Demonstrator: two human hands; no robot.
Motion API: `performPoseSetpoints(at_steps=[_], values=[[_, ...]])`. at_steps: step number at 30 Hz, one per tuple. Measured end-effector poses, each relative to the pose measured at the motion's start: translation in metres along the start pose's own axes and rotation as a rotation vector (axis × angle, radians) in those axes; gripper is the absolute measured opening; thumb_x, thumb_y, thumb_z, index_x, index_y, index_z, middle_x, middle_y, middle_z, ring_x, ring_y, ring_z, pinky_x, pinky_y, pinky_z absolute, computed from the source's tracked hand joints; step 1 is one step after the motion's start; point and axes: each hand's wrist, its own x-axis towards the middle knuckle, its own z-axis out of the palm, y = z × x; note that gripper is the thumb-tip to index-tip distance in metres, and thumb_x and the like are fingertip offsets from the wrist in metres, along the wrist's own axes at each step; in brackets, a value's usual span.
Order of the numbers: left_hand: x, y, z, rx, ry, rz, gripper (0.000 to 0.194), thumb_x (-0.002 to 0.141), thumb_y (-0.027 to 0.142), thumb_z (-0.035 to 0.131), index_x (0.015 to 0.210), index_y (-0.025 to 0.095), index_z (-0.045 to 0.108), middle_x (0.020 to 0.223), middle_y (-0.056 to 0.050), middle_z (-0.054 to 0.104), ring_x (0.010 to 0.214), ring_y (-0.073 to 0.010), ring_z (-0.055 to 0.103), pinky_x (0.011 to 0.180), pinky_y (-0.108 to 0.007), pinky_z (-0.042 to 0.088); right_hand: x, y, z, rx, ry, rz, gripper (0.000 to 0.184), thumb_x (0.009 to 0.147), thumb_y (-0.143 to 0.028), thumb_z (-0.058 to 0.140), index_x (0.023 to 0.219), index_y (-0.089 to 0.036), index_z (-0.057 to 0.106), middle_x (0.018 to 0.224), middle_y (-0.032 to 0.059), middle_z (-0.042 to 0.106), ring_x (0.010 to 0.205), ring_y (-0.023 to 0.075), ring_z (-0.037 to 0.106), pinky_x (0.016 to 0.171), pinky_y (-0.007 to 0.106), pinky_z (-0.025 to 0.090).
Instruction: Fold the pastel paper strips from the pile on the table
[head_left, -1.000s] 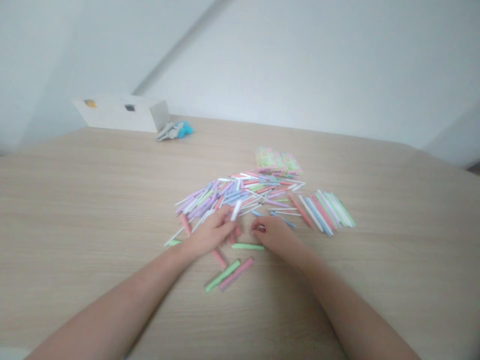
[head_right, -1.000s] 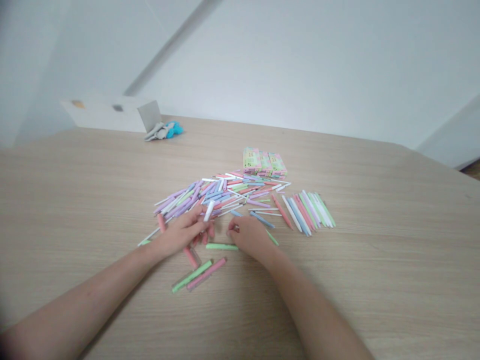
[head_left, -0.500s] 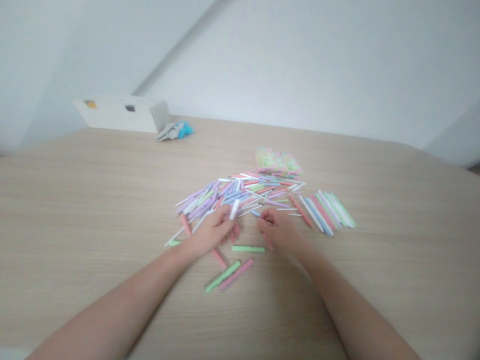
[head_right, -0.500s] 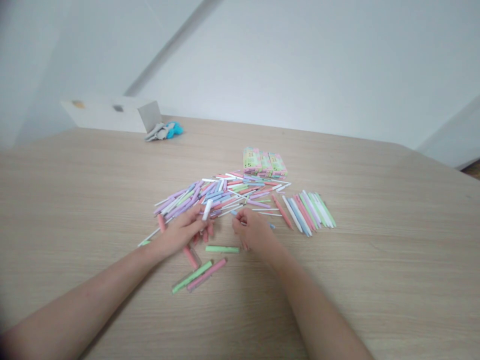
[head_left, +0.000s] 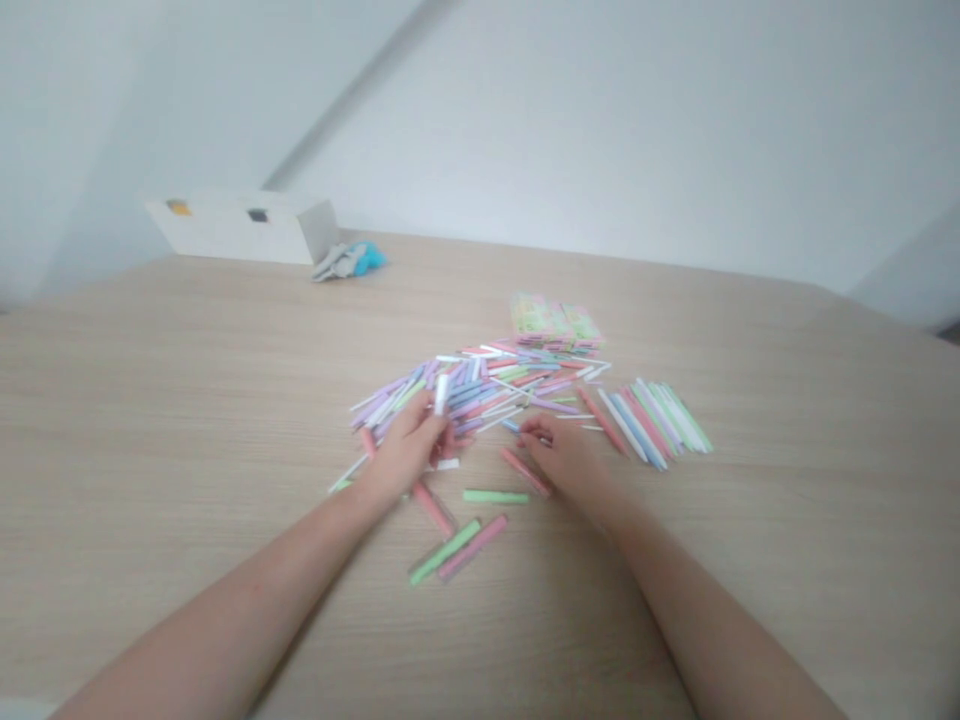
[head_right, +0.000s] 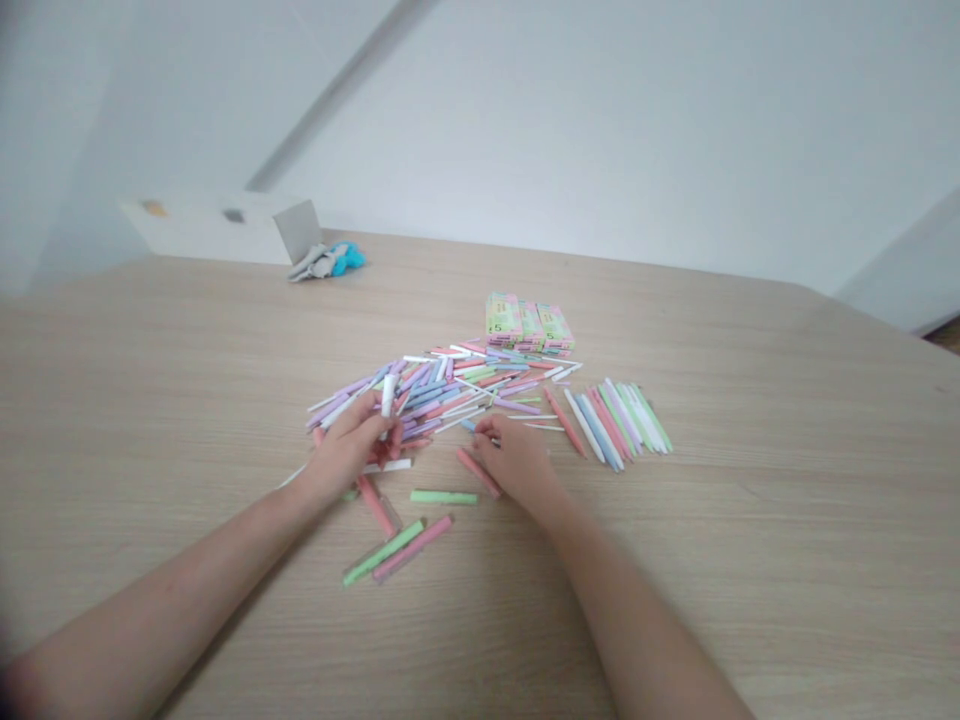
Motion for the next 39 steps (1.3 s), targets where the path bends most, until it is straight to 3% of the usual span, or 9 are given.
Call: performPoseSetpoints(at_steps=[12, 19, 23, 31, 39], values=[[0.002, -0.003, -0.001, 0.041, 0.014, 0.007, 0.009, 0.078, 0.025, 0.047, 0.083, 0.019, 0.046, 0.055, 0.006, 0.053, 0.043, -0.0090, 0.048, 0.039, -0.017, 0.035, 0.002, 0.008, 0.002, -0.033, 0.057, -0.068, 0.023, 0.086, -0.024, 0.047, 0.100, -0.021, 0.065, 0.098, 0.0045, 0.070, 0.091, 0.0180, 0.062, 0.081, 0.030, 0.043], [0.005, -0.010, -0.003, 0.045, 0.012, 0.006, 0.009, 0.078, 0.024, 0.047, 0.084, 0.018, 0.048, 0.058, 0.004, 0.056, 0.043, -0.0089, 0.050, 0.039, -0.016, 0.036, 0.012, 0.012, -0.022, -0.070, 0.197, 0.098, 0.029, 0.084, -0.020, 0.043, 0.098, -0.017, 0.068, 0.097, 0.0058, 0.070, 0.089, 0.0180, 0.062, 0.080, 0.029, 0.045], [0.007, -0.014, -0.003, 0.062, 0.023, 0.002, 0.007, 0.078, 0.023, 0.047, 0.082, 0.018, 0.048, 0.053, 0.006, 0.053, 0.041, -0.0078, 0.047, 0.038, -0.016, 0.035, 0.026, 0.008, -0.026, -0.244, 0.118, 0.051, 0.032, 0.085, -0.019, 0.042, 0.101, -0.018, 0.069, 0.104, 0.0042, 0.070, 0.099, 0.0166, 0.061, 0.087, 0.026, 0.043], [0.006, -0.013, -0.001, 0.051, 0.022, 0.000, 0.009, 0.078, 0.026, 0.047, 0.082, 0.017, 0.047, 0.054, 0.004, 0.053, 0.041, -0.0081, 0.046, 0.037, -0.016, 0.034, 0.054, 0.013, -0.024, -0.422, -0.001, 0.060, 0.024, 0.078, -0.023, 0.054, 0.091, -0.022, 0.074, 0.098, 0.0061, 0.072, 0.094, 0.0233, 0.063, 0.084, 0.031, 0.043], [0.006, -0.011, 0.000, 0.033, 0.009, -0.008, 0.012, 0.078, 0.027, 0.047, 0.083, 0.017, 0.045, 0.053, 0.005, 0.052, 0.040, -0.0075, 0.045, 0.036, -0.015, 0.034, 0.054, 0.027, -0.019, -0.438, -0.015, 0.081, 0.025, 0.081, -0.024, 0.052, 0.094, -0.022, 0.073, 0.096, 0.0043, 0.073, 0.092, 0.0199, 0.063, 0.081, 0.027, 0.043]])
